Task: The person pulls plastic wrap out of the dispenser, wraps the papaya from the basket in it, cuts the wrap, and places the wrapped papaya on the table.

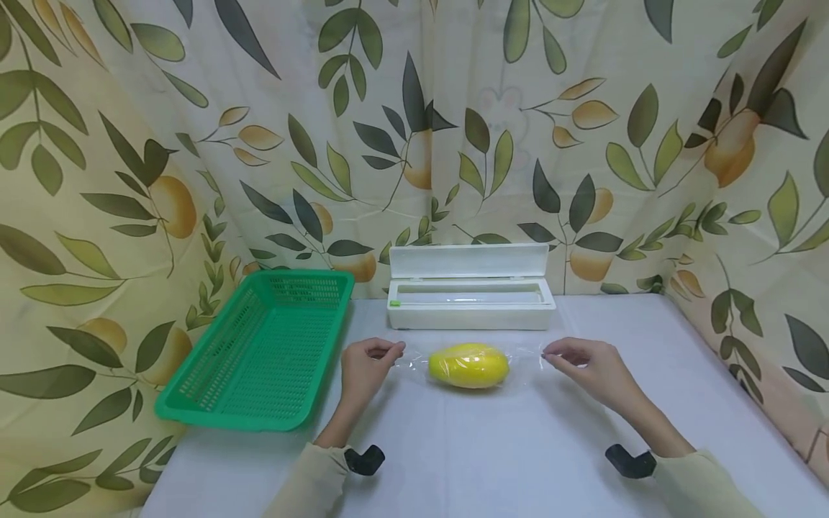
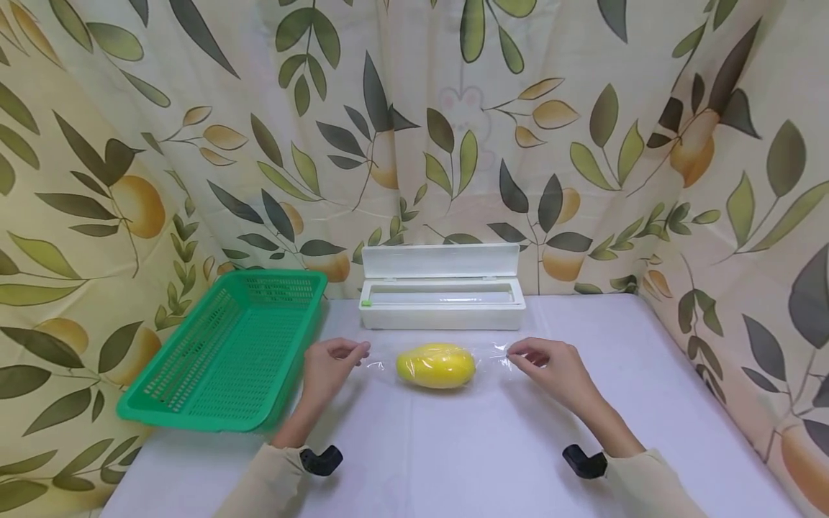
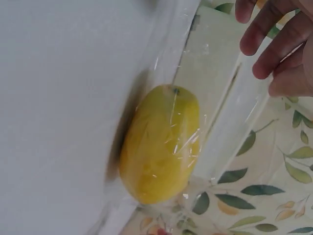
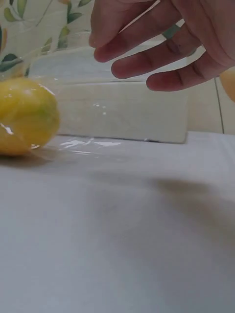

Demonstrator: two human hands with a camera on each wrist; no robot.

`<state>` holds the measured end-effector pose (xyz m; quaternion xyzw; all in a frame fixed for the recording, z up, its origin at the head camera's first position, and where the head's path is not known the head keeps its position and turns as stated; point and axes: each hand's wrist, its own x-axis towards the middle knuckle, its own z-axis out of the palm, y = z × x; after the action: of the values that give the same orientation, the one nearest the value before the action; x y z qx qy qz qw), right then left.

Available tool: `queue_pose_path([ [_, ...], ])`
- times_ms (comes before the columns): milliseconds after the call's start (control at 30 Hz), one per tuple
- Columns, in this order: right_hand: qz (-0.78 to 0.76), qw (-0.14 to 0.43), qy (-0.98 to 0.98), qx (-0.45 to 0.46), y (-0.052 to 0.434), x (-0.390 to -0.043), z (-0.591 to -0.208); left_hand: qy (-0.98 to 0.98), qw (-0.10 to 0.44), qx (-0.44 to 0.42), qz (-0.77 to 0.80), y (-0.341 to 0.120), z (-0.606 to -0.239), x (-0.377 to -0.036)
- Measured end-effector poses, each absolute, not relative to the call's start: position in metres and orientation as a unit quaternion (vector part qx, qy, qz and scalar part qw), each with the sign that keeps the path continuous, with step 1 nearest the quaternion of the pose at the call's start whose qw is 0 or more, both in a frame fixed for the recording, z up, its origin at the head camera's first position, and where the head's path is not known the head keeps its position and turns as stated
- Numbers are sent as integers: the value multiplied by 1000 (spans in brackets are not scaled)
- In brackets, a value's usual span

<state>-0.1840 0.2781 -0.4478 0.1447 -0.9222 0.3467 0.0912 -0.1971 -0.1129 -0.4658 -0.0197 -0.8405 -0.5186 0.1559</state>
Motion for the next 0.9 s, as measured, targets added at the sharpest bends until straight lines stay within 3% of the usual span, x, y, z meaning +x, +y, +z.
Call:
queue_pose_path([
  [167, 389, 80, -912, 105, 274, -175, -455, -817, 161, 0, -554, -111, -474, -194],
  [467, 415, 123, -898, 79, 265, -161, -473, -797, 127, -22, -589, -123, -488, -184],
  [900, 387, 83, -913, 99, 256, -165, -498, -831, 130, -73, -536, -126, -511, -194],
])
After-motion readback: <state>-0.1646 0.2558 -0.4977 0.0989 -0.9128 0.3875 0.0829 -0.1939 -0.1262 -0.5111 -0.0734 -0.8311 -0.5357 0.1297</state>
